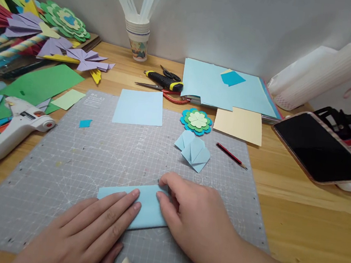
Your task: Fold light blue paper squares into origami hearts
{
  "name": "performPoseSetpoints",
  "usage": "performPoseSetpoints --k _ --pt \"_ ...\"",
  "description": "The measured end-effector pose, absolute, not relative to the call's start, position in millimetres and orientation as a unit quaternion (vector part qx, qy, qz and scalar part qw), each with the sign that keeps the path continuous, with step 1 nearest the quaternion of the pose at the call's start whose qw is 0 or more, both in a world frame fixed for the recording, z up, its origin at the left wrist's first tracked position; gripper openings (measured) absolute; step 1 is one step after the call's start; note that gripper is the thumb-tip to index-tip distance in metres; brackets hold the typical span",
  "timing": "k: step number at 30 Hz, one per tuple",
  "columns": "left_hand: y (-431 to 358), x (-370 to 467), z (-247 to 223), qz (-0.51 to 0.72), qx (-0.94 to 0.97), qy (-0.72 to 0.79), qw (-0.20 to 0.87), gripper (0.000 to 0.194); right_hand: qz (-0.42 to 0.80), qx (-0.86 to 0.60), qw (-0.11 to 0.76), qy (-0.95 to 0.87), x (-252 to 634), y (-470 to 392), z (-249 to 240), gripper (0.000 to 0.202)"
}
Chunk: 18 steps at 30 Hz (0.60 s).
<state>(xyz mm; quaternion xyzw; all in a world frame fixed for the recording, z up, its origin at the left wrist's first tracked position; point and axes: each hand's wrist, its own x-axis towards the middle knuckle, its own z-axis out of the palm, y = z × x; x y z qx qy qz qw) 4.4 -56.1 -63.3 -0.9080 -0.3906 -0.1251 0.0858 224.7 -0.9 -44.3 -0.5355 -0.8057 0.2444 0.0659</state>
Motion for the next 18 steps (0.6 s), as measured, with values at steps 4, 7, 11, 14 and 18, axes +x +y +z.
performPoseSetpoints --k 4,7,11,14,18 --pt "-57 5 -64 -0.123 -0.908 -0.391 0.082 0.037 0.242 -0.536 0.070 -0.806 226 0 -45 0.010" --pt "-57 6 -68 -0.113 -0.909 -0.394 0.075 0.036 0.238 -0.536 0.074 -0.807 226 0 -45 0.009" --pt "-56 6 -68 -0.132 -0.907 -0.392 0.084 0.037 0.227 -0.467 0.108 -0.848 225 -6 -40 0.016" --pt "-57 3 -63 -0.134 -0.907 -0.394 0.066 0.037 0.179 -0.369 0.121 -0.904 221 -15 -34 0.023" --pt "-59 4 -58 -0.147 -0.904 -0.400 0.037 0.036 0.088 -0.301 0.109 -0.943 212 -28 -38 0.027"
